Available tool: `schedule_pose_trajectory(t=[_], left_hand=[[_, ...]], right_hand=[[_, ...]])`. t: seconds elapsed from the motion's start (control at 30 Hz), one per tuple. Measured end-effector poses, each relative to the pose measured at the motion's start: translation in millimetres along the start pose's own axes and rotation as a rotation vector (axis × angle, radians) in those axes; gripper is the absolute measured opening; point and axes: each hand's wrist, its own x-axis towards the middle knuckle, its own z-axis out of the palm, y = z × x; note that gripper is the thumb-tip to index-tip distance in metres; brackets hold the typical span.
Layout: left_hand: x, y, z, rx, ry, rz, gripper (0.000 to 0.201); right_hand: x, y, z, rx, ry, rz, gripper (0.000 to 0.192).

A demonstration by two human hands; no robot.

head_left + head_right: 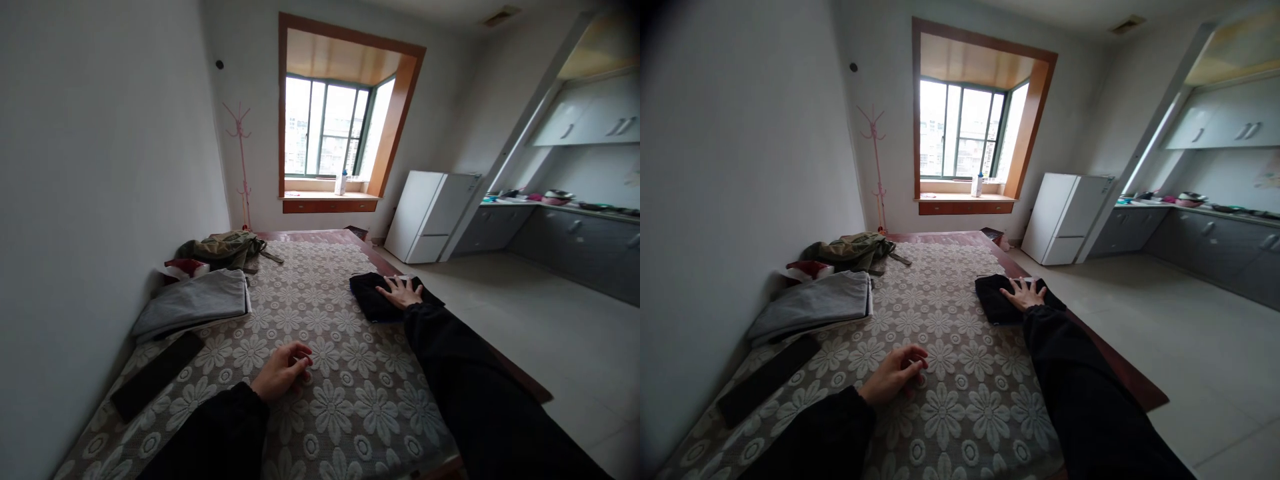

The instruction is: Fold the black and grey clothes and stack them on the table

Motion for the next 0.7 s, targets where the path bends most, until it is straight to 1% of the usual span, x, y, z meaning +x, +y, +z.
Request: schedule_pose_trajectory(t=[0.1, 0.17, 0.27, 0.33, 0.4, 0.5, 0.6, 0.7], left_hand=[[0, 0, 0.6, 0.0, 0.012, -0.001, 0.045], [-1, 2, 1.1, -0.001, 0.015, -0.009, 0.043], [-2, 4, 1.6, -0.003, 0.007, -0.019, 0.041], [-2, 5, 1.7, -0.004, 0.008, -0.018, 0.041], [-3, 5, 1.9, -0.002, 0.01, -0.012, 0.043], [-3, 5, 2.7, -0.001, 0.023, -0.006, 0.044], [-3, 7, 4.1, -0.002, 0.052, 0.014, 0.04], [-2, 9, 5.3, 0.017, 0.107, 0.055, 0.033]], right_hand=[[7, 3, 3, -0.029, -0.021, 0.002, 0.087], [8, -3, 2, -0.075, -0.014, -0.025, 0.082], [1, -23, 5, -0.095, 0.012, -0.165, 0.071], [-7, -38, 12, -0.061, -0.008, -0.239, 0.068], [-12, -48, 19, -0.04, -0.045, -0.236, 0.069], [-11, -52, 23, -0.034, -0.075, -0.216, 0.072], [-5, -50, 18, -0.028, -0.109, -0.215, 0.073], [-3, -53, 13, -0.03, -0.14, -0.197, 0.072]])
